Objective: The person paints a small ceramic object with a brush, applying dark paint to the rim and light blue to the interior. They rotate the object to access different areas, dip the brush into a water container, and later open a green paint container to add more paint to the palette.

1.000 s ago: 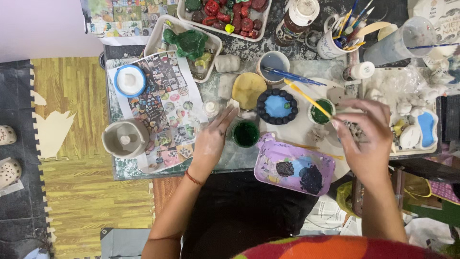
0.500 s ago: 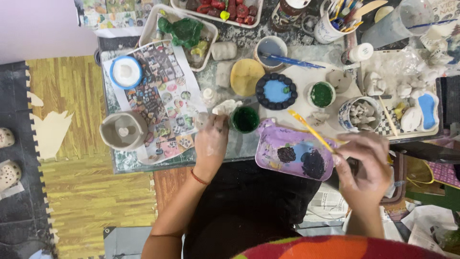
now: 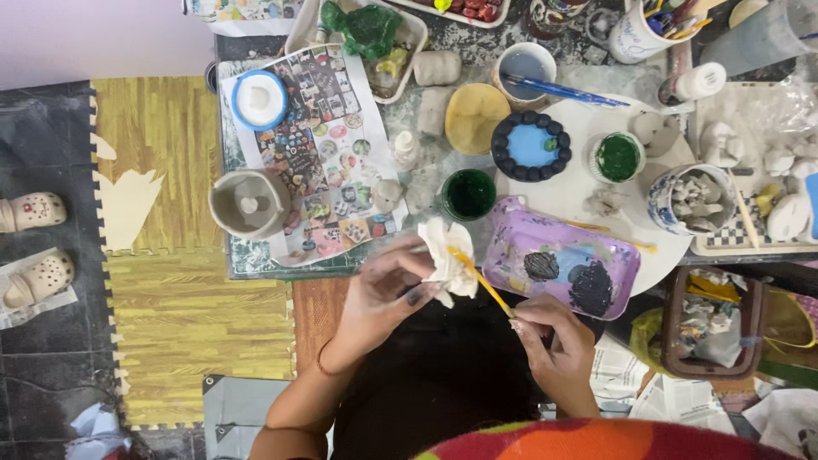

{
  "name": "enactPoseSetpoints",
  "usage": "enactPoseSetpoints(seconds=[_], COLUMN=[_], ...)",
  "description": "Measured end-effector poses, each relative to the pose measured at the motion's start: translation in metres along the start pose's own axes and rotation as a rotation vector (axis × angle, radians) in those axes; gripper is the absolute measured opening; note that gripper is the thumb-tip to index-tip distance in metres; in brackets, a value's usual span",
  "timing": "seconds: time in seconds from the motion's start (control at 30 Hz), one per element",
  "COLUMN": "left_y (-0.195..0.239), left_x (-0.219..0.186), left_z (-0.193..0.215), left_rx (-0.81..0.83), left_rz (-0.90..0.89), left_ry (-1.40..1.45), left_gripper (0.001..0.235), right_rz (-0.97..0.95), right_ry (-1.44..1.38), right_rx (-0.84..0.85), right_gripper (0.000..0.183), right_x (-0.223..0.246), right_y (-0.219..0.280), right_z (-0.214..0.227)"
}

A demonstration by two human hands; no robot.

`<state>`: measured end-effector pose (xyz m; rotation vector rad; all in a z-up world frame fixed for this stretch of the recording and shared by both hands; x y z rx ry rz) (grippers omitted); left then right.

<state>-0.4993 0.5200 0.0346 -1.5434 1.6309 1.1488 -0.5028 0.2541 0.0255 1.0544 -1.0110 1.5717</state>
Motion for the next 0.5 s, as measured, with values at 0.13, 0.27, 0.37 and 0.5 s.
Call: enactPoseSetpoints(seconds=[0.13,0.27,0.37,0.5], left_y=[-0.003,-0.014,-0.023,-0.033], left_x=[0.030,0.034,0.029,0.028], left_z=[-0.006,-0.031,-0.050,-0.064], left_rx=[0.199,0.202,0.291,0.397], left_rz=[0.096,0.178,0.223,0.283], left_ry=[0.159,0.256,0.373,0.307], left_gripper=[0.017,0.041,0.051,0.044], right_rz=[-0.037,-0.046,-0.165,-0.217], right_ry=[0.107,0.087,0.079,-0.024], right_rx=[-0.016,0.007,0.065,0.186], right_gripper=[0.021,0.019,0.017,0.016], right_x=[0.002,0.010,0.010,0.005], right_y=[0.006,0.010,0.015,0.015], right_z=[0.002,0.009,0.021,0.034])
Point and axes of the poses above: each hand's wrist, its own y-axis away from the middle knuckle, its own z-axis out of the back of the hand, x = y × z, the point moved 3 cm from there along -y, towards the middle knuckle, and after that the axes turned 2 degrees about -x, right-handed, at the moved point
